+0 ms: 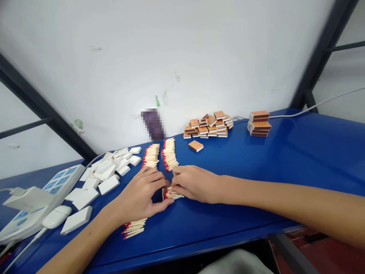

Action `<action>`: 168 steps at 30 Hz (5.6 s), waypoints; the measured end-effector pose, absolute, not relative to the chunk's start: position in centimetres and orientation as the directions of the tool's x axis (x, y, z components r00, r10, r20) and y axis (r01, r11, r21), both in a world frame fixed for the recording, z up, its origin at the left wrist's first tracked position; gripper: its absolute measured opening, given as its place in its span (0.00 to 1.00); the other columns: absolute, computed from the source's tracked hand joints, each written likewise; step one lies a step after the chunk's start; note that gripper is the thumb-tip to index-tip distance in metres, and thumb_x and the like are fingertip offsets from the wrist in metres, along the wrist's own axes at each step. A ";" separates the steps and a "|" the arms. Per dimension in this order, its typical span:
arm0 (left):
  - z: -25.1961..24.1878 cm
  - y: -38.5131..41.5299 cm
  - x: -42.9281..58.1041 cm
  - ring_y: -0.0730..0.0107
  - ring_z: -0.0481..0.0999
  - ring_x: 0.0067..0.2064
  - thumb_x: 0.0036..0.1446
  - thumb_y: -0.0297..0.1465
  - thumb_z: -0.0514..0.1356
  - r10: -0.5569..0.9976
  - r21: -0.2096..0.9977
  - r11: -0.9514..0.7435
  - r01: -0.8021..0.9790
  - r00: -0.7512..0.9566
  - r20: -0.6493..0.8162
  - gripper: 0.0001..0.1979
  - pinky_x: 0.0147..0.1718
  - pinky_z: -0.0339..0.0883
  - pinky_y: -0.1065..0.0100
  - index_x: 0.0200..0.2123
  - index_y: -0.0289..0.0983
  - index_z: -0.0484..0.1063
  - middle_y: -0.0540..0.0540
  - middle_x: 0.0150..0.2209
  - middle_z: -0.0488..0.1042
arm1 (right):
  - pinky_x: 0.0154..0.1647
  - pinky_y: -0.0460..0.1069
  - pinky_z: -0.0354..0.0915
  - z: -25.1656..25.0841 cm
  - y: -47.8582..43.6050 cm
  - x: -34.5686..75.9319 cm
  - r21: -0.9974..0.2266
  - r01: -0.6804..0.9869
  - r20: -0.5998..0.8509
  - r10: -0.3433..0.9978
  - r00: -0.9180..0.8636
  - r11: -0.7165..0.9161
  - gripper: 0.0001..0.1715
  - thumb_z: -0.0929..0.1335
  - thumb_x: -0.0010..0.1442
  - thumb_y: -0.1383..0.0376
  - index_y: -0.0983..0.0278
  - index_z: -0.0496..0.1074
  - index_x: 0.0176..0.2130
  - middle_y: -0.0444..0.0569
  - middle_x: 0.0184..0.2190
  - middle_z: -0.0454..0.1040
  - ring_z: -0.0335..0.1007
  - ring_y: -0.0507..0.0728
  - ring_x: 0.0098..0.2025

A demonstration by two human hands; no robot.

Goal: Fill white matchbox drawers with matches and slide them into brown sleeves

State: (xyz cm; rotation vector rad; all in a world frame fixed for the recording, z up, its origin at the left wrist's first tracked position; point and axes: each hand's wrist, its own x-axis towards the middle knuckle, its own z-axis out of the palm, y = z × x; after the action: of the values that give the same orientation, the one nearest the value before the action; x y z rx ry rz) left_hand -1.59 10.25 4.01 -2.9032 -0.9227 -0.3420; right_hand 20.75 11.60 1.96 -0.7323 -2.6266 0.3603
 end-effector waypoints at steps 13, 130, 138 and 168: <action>4.1 10.2 -1.6 0.63 0.71 0.38 0.63 0.44 0.59 0.554 0.035 -0.827 0.561 0.803 0.222 0.16 0.46 0.61 0.58 0.39 0.36 0.76 0.47 0.33 0.75 | 0.37 0.47 0.62 4.1 10.9 21.6 -0.473 0.385 0.289 0.552 -0.782 0.793 0.16 0.62 0.70 0.63 0.66 0.75 0.35 0.47 0.30 0.71 0.66 0.52 0.33; 3.9 10.7 -1.9 0.61 0.72 0.44 0.60 0.37 0.64 0.637 0.273 -0.766 0.582 0.744 0.201 0.12 0.45 0.67 0.59 0.44 0.41 0.68 0.47 0.43 0.74 | 0.47 0.56 0.65 0.9 14.0 22.0 -0.217 0.600 0.348 0.635 -0.690 0.770 0.18 0.61 0.66 0.67 0.63 0.73 0.52 0.54 0.45 0.69 0.66 0.60 0.45; 3.9 10.7 -2.0 0.61 0.73 0.45 0.60 0.38 0.63 0.642 0.295 -0.760 0.580 0.741 0.198 0.14 0.46 0.68 0.59 0.47 0.41 0.67 0.46 0.45 0.74 | 0.45 0.54 0.65 0.5 14.2 21.9 -0.243 0.592 0.376 0.637 -0.672 0.768 0.13 0.62 0.64 0.69 0.64 0.74 0.45 0.53 0.43 0.71 0.68 0.59 0.44; 3.5 10.9 -2.0 0.52 0.59 0.65 0.60 0.41 0.63 0.638 0.197 -0.770 0.607 0.734 0.233 0.35 0.64 0.54 0.46 0.67 0.43 0.55 0.41 0.63 0.63 | 0.44 0.55 0.64 0.5 14.1 21.7 -0.213 0.620 0.355 0.651 -0.671 0.755 0.15 0.62 0.65 0.68 0.64 0.71 0.50 0.54 0.44 0.69 0.65 0.59 0.44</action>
State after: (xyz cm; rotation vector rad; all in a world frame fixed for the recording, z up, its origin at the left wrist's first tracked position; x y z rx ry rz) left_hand -2.00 10.86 3.49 -3.0248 -1.0885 -0.4707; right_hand 21.68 14.06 0.52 -0.9679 -2.5418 0.1039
